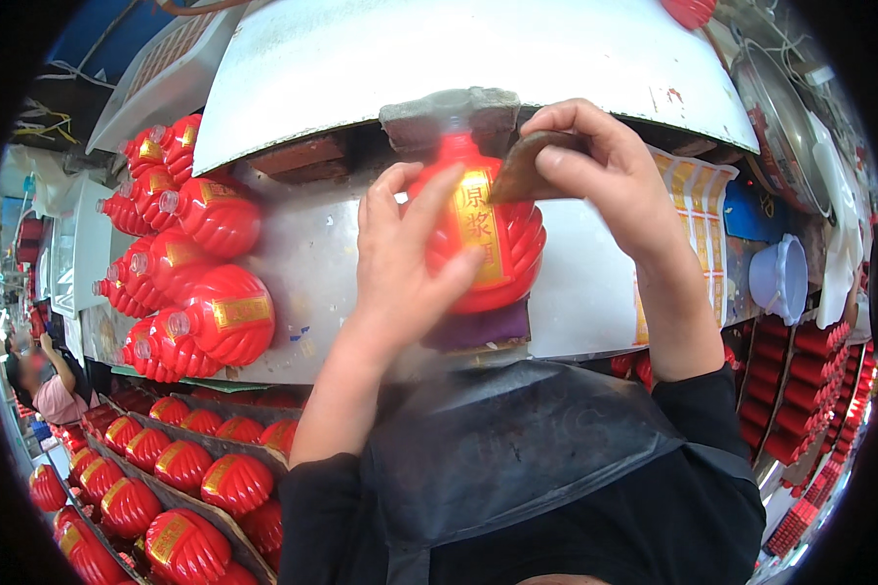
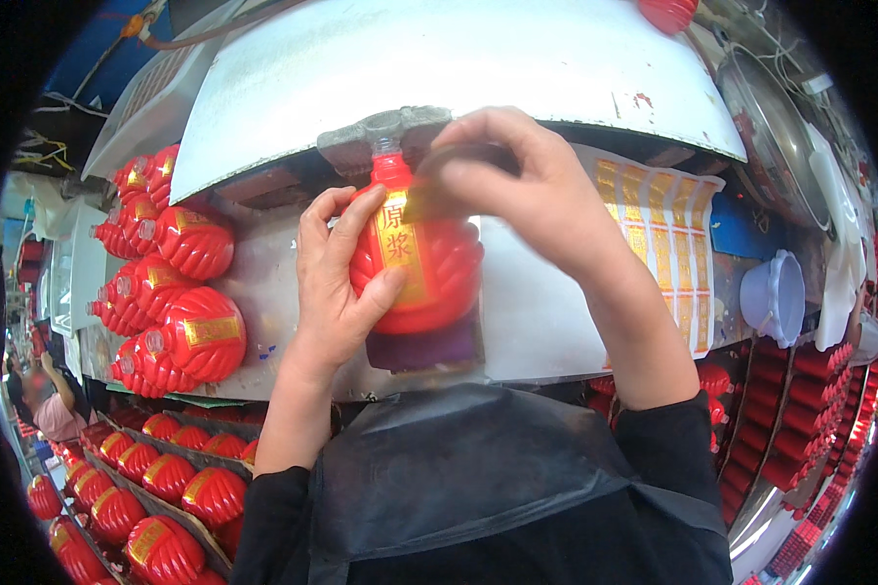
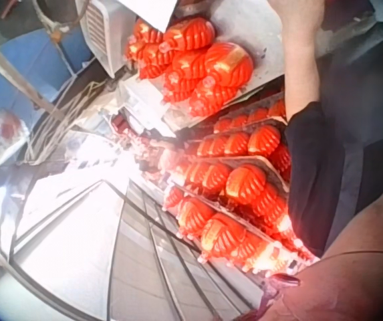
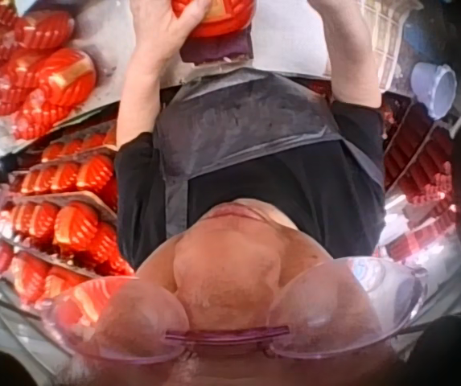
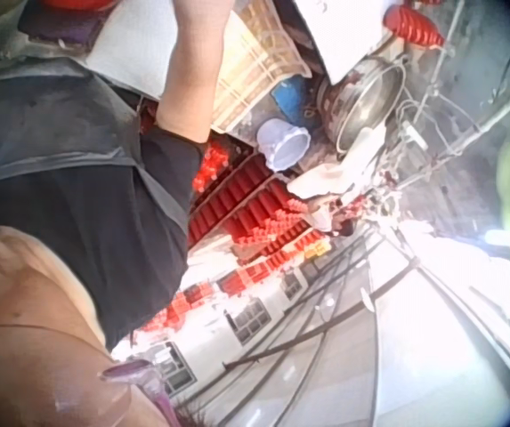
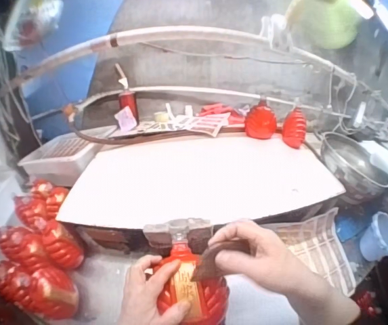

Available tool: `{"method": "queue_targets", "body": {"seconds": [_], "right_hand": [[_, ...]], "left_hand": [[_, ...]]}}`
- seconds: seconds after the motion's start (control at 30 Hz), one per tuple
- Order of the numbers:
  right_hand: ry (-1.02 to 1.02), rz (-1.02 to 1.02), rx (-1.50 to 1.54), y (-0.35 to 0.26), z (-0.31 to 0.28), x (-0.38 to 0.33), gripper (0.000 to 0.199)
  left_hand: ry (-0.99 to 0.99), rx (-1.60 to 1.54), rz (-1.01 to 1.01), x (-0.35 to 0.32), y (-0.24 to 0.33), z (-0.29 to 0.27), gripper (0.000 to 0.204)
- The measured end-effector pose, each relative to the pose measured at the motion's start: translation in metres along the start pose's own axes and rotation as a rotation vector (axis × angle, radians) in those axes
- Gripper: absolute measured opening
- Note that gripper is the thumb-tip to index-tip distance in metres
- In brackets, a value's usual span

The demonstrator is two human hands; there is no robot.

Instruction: The person repeatedly picks up red ribbed plastic containers, applies a gold label to the side of each container by hand, and places the labeled containers into a metal tray. The person handles the containers one at a time throughout the clip.

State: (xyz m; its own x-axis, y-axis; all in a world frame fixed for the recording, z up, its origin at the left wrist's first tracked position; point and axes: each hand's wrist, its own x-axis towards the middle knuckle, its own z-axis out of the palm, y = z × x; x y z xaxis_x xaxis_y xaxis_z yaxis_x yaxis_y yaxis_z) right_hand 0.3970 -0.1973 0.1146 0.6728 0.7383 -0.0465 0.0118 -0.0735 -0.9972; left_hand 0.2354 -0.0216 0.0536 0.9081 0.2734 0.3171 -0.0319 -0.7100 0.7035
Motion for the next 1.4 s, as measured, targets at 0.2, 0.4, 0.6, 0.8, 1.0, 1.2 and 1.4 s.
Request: {"method": "queue_targets", "body": {"seconds": [0.2, 0.4, 0.6, 0.8, 1.0, 1.2, 1.4], "right_hand": [[-0.03, -0.688, -0.816, -0.004, 0.021, 0.018, 0.026], [-0.153, -1.043, -0.867, 0.006, 0.019, -0.016, 0.018], [-0.255, -1.016, -0.723, 0.036, 0.022, -0.067, 0.016], [0.051, -0.994, -0.749, 0.039, 0.017, -0.06, 0.032], [-0.114, -0.893, -0.689, 0.049, 0.024, -0.085, 0.03], [0.046, -0.672, -0.653, 0.016, 0.031, -0.042, 0.029], [0.094, -0.664, -0.936, -0.013, 0.03, 0.032, 0.022]], "left_hand": [[0.039, 0.004, 0.041, -0.001, -0.004, 0.005, 0.084], [0.073, -0.142, 0.058, -0.009, -0.014, 0.003, 0.066], [0.088, -0.146, 0.044, -0.015, -0.013, 0.009, 0.064], [0.113, -0.133, 0.046, -0.016, -0.011, 0.012, 0.066], [0.134, -0.294, -0.023, -0.018, -0.012, 0.018, 0.063], [0.114, -0.782, -0.156, -0.02, -0.001, 0.016, 0.054], [0.114, -0.918, -0.167, -0.018, -0.001, 0.011, 0.054]]}}
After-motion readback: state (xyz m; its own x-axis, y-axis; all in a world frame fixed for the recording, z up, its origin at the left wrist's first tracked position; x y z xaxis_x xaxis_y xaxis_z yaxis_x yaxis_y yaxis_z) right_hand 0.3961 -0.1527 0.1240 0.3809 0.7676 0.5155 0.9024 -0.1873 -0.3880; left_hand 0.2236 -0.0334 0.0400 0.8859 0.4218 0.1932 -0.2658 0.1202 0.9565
